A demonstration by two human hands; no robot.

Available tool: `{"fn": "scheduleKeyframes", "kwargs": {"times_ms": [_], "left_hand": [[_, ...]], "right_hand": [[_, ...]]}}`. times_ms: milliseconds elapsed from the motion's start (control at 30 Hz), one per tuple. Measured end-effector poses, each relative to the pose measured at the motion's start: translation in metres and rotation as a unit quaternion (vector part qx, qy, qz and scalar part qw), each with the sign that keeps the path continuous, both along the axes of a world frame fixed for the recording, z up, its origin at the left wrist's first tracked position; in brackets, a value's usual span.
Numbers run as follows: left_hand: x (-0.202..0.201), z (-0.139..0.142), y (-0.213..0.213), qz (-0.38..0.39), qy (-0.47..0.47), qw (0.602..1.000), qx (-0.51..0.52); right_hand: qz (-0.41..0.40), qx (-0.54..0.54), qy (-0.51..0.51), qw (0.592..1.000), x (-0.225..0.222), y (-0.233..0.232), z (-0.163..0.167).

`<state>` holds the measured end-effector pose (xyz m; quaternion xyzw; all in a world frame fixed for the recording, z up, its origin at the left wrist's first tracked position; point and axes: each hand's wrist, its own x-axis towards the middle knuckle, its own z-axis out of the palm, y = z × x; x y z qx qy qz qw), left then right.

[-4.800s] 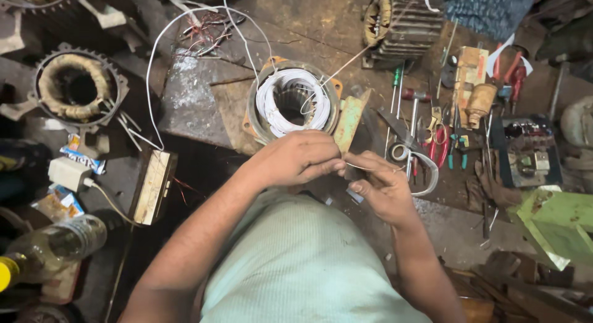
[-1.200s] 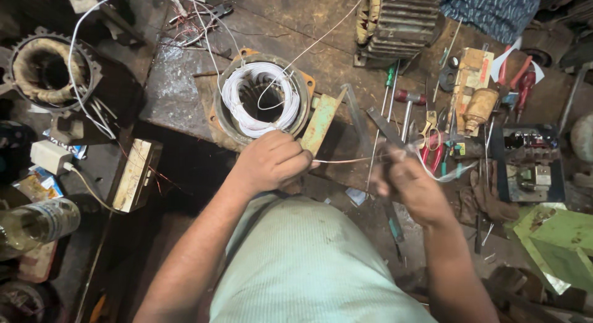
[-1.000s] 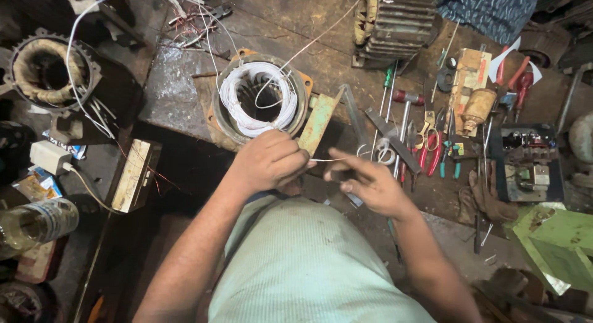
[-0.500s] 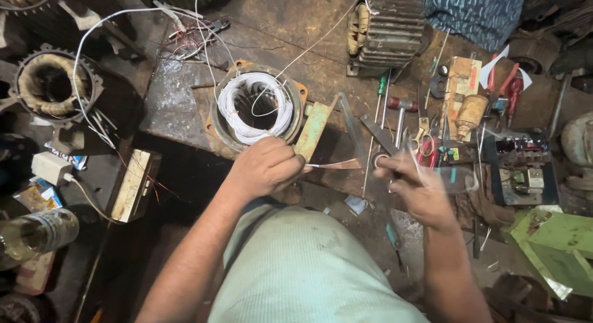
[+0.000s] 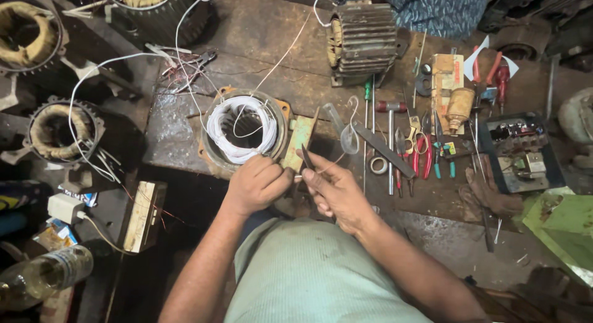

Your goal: The person is repairing an electrical motor. They strip the insulation from wires using a knife and pliers, then insert the wires into the motor housing. Another person assists by holding the motor housing steady.

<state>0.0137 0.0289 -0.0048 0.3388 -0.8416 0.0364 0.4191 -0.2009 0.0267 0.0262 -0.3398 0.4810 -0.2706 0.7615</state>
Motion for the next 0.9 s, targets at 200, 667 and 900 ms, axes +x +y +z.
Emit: {"fn": "scheduleKeyframes", "kwargs": {"times_ms": [200,667,900], "left_hand": [[-0.002,0.006,-0.003,-0.006,0.023,0.999,0.032],[0.000,0.017,-0.003,-0.033,0.106,0.982,0.150],[0.004,0.017,-0.005,-0.046,0.101,0.981,0.160]], "right_hand": [[-0.082,0.045,-0.072,0.993,-0.074,-0.020,0.016],[0.177,-0.191,-0.045,0.964,-0.050,-0.037,-0.046],[0.220,-0.502,0.039,0.836,-0.064,-0.061,-0.023]]}}
